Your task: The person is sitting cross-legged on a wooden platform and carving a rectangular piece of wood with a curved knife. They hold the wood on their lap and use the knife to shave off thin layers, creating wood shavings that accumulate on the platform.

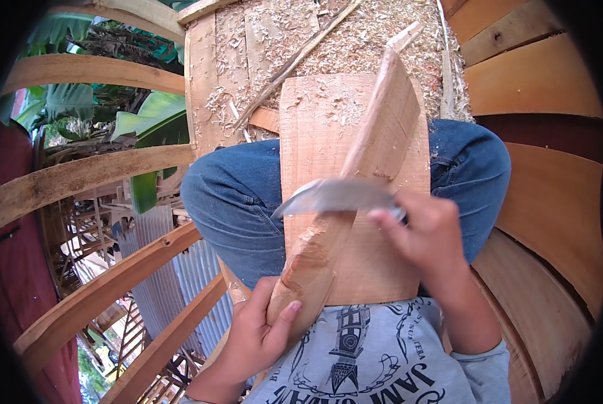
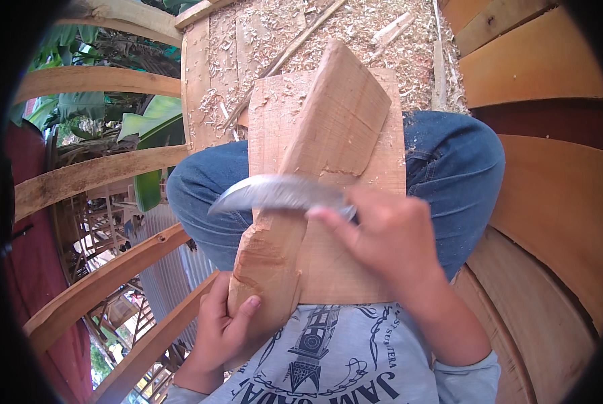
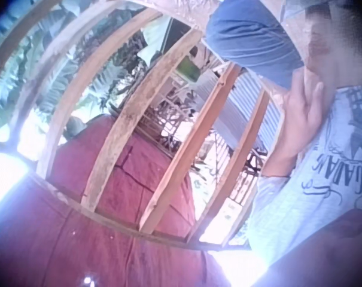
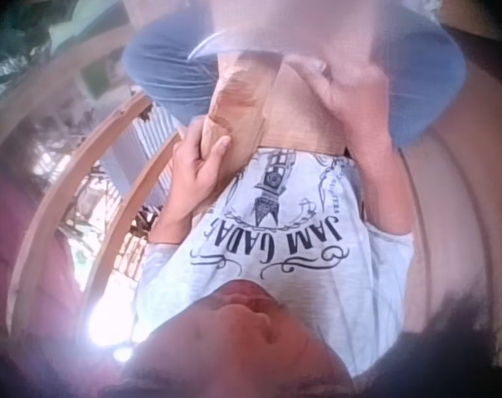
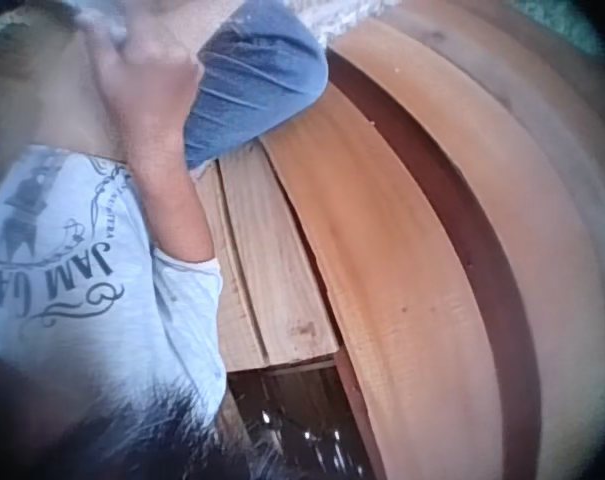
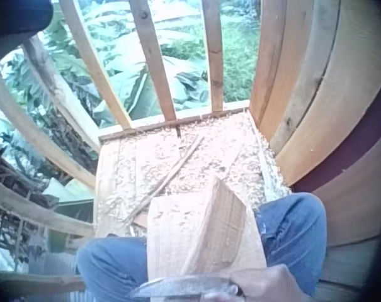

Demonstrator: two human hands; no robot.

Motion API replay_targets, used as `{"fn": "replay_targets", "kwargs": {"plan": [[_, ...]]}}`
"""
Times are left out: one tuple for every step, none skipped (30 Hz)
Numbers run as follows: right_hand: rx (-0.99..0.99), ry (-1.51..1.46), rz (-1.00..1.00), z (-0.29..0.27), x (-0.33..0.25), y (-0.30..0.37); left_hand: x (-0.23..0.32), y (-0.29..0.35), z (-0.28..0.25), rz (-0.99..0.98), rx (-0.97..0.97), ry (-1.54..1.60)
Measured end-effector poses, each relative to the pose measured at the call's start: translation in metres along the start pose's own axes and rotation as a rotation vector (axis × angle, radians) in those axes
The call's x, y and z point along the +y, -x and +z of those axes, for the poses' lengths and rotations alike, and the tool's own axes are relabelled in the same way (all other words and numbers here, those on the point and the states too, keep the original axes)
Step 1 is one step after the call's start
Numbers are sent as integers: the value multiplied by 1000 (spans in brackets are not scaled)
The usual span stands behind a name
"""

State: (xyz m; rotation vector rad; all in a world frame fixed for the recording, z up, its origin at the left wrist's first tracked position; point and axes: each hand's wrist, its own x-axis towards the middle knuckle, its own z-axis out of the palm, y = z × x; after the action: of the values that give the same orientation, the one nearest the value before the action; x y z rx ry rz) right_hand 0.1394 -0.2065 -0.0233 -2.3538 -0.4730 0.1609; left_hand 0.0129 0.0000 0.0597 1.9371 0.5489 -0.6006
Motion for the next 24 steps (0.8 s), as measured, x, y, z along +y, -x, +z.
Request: {"fn": "replay_targets", "kwargs": {"plan": [[-67,-17,-36,6,-7,6,0,0,0,-6,-7,-2],[-26,-30,-16,11,-7,7,-1,1,0,-14,-13,-5],[3,12,-13,10,-4,4,0,0,1,-3,3,-8],[32,55,-10,9,3,-2,2,0,3,7,19,-11],[61,95,-2,9,10,-7,3,-1,4,15,31,-17],[147,53,42,9,19,-15,4,0,5,23,31,-16],[167,18,215,4,29,-21,3,1,5,30,32,-13],[189,-15,386,-3,39,-27,3,2,5,42,34,-10],[255,-140,448,-12,47,-35,3,2,5,56,29,-25],[220,-122,443,-17,47,-34,3,3,5,70,25,-39],[184,-104,437,-20,45,-31,2,3,5,85,20,-53],[137,-109,332,-17,41,-25,1,2,6,79,28,-41],[91,-115,228,-12,31,-17,0,2,7,73,36,-28],[43,-117,124,-9,20,-9,0,1,9,67,42,-13],[-5,-80,21,-3,9,2,2,0,9,68,42,-15],[-109,-96,-27,2,1,10,4,-1,9,71,41,-18],[-79,-80,-17,5,1,10,5,-1,8,73,43,-21],[-48,-65,-7,7,1,8,7,-2,8,66,46,-29],[-16,-48,4,7,3,6,8,-2,8,59,48,-37],[12,-30,10,5,8,-3,8,-1,8,48,52,-44],[68,-9,43,5,16,-8,9,0,8,66,54,-68],[123,11,76,5,24,-12,9,0,8,83,55,-92],[176,33,106,3,32,-17,9,1,8,100,59,-112],[209,-45,254,-4,39,-26,8,2,8,98,39,-109]]}}
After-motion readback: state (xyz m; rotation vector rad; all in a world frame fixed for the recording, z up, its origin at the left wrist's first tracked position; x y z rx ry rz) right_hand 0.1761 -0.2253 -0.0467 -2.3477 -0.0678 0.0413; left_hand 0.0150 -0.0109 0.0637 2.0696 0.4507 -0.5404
